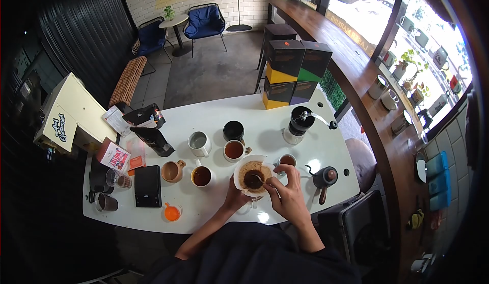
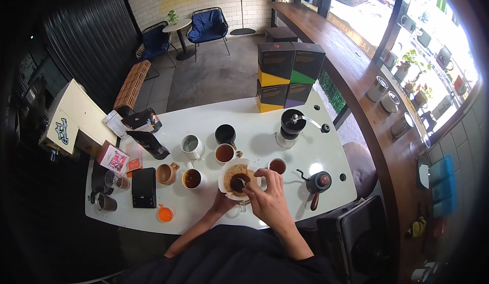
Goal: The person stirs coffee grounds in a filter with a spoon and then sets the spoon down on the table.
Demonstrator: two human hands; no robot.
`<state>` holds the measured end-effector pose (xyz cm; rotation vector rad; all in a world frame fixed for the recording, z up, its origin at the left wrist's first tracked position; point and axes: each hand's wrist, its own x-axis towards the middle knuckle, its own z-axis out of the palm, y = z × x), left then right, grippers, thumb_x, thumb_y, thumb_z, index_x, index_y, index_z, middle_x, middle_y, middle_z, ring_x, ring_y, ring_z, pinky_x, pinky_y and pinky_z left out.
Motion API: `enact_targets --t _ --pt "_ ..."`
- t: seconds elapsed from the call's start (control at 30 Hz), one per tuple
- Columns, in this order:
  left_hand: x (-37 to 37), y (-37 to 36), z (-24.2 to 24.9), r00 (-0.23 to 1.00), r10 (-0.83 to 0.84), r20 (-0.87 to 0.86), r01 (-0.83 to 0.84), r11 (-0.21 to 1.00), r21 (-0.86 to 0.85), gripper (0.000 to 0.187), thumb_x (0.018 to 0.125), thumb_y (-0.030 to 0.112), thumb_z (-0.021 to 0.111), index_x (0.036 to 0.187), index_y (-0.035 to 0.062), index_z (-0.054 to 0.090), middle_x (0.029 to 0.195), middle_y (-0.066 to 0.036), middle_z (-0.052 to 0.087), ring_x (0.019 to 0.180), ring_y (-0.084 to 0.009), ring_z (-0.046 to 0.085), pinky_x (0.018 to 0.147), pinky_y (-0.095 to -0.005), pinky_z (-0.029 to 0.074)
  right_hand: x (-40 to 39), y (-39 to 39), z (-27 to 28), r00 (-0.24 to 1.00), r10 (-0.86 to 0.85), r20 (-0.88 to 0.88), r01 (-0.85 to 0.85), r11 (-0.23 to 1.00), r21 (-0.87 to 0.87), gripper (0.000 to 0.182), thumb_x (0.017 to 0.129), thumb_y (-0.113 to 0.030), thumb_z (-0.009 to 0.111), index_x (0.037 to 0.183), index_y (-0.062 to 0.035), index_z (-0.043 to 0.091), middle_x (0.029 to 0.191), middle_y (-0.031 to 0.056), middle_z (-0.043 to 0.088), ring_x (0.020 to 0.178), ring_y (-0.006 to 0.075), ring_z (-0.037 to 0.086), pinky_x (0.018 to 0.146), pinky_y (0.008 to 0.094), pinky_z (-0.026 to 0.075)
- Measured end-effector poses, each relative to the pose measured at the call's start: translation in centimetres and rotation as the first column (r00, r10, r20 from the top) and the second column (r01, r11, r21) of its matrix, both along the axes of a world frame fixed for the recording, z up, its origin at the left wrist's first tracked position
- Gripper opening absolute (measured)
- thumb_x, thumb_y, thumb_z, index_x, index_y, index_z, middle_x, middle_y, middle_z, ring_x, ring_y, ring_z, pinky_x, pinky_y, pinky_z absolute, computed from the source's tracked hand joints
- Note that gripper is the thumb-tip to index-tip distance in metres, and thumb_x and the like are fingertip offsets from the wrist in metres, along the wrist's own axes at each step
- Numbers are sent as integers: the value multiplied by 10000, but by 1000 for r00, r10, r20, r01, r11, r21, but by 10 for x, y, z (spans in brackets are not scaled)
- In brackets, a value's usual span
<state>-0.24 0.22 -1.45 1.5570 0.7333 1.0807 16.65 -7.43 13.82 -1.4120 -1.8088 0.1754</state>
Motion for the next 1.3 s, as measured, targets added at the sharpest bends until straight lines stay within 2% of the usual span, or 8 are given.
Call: enact_targets --t 0.17,0.33,0.4,0.57,0.77,0.93,1.0,1.3 --pt "1 -1 -8 999 8 54 -6 999 -48 740 651 108 946 1294 14 591 1205 -105 703 1098 -226 699 978 -373 560 1 8 -14 999 33 20 -32 996 -85 127 868 -97 743 976 -43 707 1202 157 527 1177 372 519 1019 487 419" --pt "0 -3 2 998 1 71 8 991 -133 733 664 100 941 1300 11 588 1218 -103 702 1110 -219 695 991 -377 558 3 15 -18 999 -27 27 29 998 -51 123 869 -102 745 970 -43 705 1182 151 541 1176 366 523 1018 482 413" --pt "-1 -3 0 1000 1 31 1 998 -66 747 657 103 948 1304 11 587 1223 -109 702 1114 -225 696 990 -377 558 2 14 -16 997 -50 52 50 999 -14 119 869 -103 745 961 -42 702 1175 151 545 1174 365 524 1016 479 411" --pt "0 -1 -1 1000 22 20 -21 999 -48 771 638 113 961 1304 13 586 1219 -116 702 1113 -233 697 989 -378 558 4 13 -14 996 -58 70 54 997 62 115 867 -111 748 945 -44 698 1186 152 551 1163 360 527 1020 494 393" --pt "1 -1 1 1000 25 -4 -25 999 -27 764 649 132 957 1303 12 580 1205 -116 702 1111 -235 696 988 -379 558 1 13 -16 992 -1 124 0 1000 7 125 873 -114 744 962 -38 699 1195 150 554 1170 364 525 1042 506 386" --pt "0 0 -2 999 26 -45 -25 1000 7 723 681 136 941 1295 8 580 1198 -112 704 1101 -226 699 977 -374 563 -3 9 -17 996 32 80 -30 999 -25 111 883 -102 732 966 -35 700 1196 148 553 1164 367 526 1047 501 399" --pt "0 -1 3 1000 11 19 -10 997 -74 715 687 137 940 1292 8 582 1195 -107 709 1086 -215 704 964 -366 569 -2 8 -16 997 41 60 -39 999 -30 106 884 -95 731 965 -34 700 1195 147 552 1162 367 527 1045 499 406" --pt "-1 0 -2 1000 2 -6 -2 1000 -24 709 685 134 940 1288 9 588 1194 -101 710 1086 -207 700 964 -360 565 -1 0 -3 998 45 44 -48 996 72 131 835 -65 769 946 -40 705 1184 139 543 1156 364 527 1020 499 420"
